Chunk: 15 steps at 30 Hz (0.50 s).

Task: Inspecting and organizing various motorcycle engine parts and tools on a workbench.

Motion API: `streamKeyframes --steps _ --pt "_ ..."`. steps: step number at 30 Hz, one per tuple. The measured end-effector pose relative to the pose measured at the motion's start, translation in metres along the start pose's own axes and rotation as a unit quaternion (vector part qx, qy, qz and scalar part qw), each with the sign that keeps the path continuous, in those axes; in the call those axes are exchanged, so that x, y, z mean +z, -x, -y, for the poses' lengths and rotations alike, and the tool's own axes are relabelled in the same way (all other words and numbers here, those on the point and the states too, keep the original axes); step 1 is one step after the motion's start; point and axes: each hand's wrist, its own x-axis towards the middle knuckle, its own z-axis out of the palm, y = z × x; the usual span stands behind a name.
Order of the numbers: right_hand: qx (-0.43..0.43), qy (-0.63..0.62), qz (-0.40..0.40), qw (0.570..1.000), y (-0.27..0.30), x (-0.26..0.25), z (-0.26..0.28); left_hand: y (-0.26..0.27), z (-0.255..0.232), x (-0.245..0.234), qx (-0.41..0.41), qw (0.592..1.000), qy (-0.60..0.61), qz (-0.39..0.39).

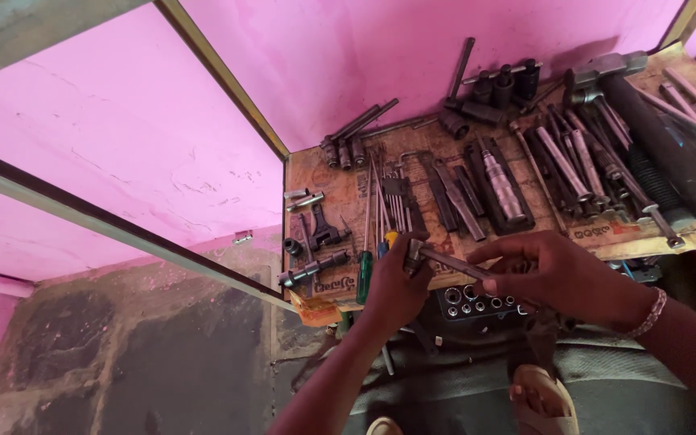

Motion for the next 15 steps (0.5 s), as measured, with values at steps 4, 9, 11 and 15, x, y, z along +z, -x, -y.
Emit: streamKeyframes --steps 4,9,11,15 --pt "-0.006 -0.038 0.007 0.999 -0.010 -0.003 -0.015 -0.002 0.008 0.002 -0.034 0.998 0.049 -0.012" --pt "0.009 -0.022 -0.035 0.999 -0.009 -0.012 -0.010 -0.005 0.003 -0.006 -0.085 0.987 0.140 0.006" --pt "0.038 -0.073 -0.039 0.996 -0.007 -0.016 -0.008 -0.007 -0.003 -0.010 -0.109 0.988 0.106 -0.017" --pt "0.074 -0.050 -0.071 0.993 -0.001 -0.017 -0.003 -0.012 0.012 -0.014 -0.078 0.983 0.164 -0.030"
